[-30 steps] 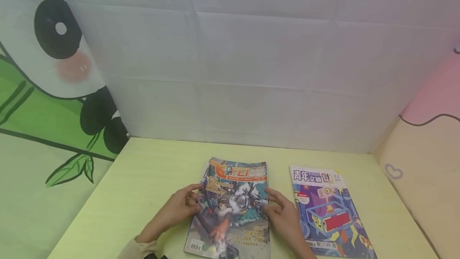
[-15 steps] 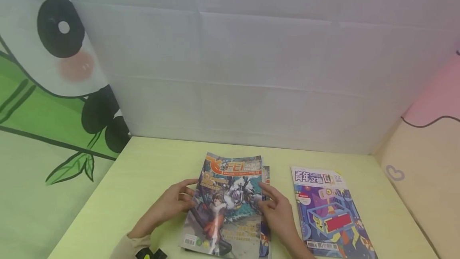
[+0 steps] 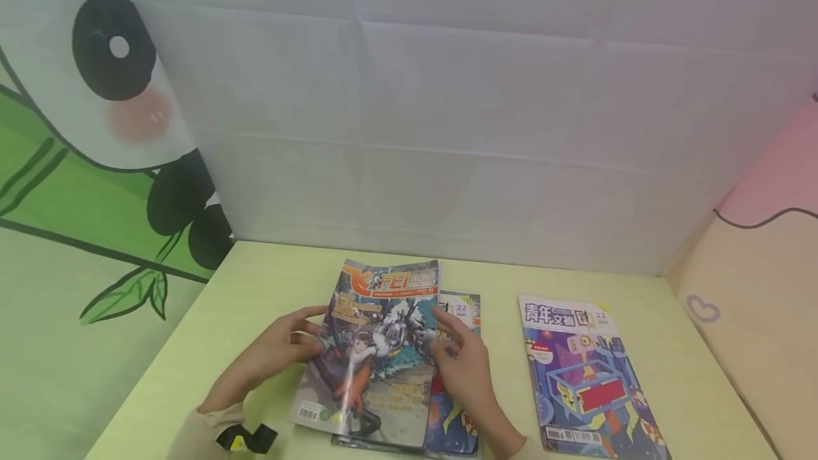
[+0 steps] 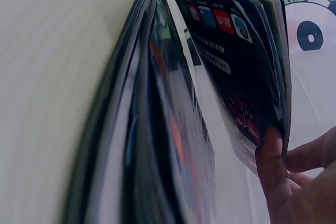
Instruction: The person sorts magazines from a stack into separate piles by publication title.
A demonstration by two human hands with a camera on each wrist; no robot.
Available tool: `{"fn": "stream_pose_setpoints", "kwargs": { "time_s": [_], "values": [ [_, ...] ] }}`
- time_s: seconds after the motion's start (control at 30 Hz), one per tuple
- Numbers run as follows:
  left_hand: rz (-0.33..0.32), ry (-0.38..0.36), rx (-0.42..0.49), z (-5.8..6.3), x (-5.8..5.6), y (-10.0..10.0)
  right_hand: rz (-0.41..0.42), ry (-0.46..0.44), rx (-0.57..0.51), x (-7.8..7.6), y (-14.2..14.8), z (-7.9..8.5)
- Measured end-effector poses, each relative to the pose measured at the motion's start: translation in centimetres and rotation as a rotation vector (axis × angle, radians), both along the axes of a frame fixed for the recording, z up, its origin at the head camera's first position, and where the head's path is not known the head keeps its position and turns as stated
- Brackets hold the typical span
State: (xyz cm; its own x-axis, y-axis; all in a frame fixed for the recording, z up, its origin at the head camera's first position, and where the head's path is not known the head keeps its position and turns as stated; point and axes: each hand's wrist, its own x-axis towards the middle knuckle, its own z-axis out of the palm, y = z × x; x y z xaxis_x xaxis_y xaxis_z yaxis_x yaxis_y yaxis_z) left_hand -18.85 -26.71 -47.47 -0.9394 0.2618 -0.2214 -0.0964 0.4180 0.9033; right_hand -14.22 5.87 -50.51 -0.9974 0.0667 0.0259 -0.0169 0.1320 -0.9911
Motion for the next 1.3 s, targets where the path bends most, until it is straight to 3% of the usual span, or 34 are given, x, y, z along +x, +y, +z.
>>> {"fn": "stream_pose_setpoints", "kwargs": {
  "time_s": [0.33, 0.7, 0.9, 1.3],
  "values": [
    [0.039, -0.002, -0.079, 1.2, -0.5, -3.2, 0.075, 0.056, -0.053, -0.9, -3.6, 0.3],
    [-0.004, -0.017, -0.092, 2.8, -0.6, -7.4, 0.091, 0.102, -0.081, -1.3, -7.5, 0.2],
    [-0.007, -0.022, -0.082, 3.0, -0.7, -9.5, 0.098, 0.105, -0.104, -1.3, -9.5, 0.3],
    [-0.003, -0.046, -0.153, 3.1, 0.1, -12.8, 0.133, 0.083, -0.081, -1.3, -13.7, -0.4]
  ]
}}
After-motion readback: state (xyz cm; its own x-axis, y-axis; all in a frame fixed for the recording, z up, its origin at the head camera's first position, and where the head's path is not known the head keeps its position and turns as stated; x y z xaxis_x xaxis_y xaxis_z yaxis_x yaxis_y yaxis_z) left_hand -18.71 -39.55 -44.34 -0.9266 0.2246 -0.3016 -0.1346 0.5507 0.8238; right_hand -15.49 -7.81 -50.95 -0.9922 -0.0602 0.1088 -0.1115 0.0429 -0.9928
